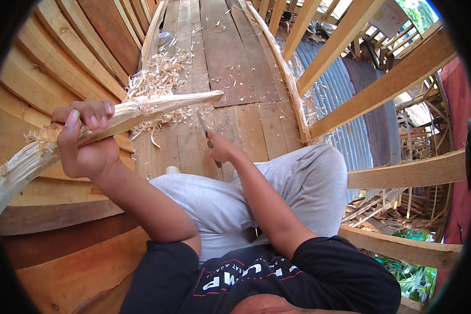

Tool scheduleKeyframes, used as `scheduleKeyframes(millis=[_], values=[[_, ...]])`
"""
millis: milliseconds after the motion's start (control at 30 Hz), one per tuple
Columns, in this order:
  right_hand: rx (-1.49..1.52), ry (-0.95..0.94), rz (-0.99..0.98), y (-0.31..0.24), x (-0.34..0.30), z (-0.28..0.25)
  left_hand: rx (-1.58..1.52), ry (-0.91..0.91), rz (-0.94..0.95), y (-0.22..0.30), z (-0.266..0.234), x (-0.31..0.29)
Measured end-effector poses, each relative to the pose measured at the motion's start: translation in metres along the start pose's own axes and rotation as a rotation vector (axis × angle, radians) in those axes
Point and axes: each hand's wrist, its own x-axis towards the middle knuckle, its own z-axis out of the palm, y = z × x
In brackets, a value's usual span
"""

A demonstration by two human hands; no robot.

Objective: The person sits inside a wooden boat hull and uses a knife to carve a long, curved piece of wood. They repeatedly shave off thin layers of wood, creating shavings that accumulate on the floor.

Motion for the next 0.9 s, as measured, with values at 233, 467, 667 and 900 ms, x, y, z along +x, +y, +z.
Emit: scheduleKeyframes(millis=[233,467,667,900], values=[[-0.590,-0.136,0.177,0.014,-0.002,-0.006,0.001,0.001,0.005,0.001,-0.003,-0.002],[-0.328,0.111,0.114,0.003,0.013,-0.012,0.010,-0.012,0.002,0.002,-0.004,-0.001],[-0.588,-0.031,0.046,0.016,0.048,-0.127,0.024,-0.022,0.011,0.003,-0.006,0.000],[-0.774,-0.432,-0.271,0.047,0.096,-0.144,0.067,-0.037,0.003,-0.002,-0.007,0.000]])
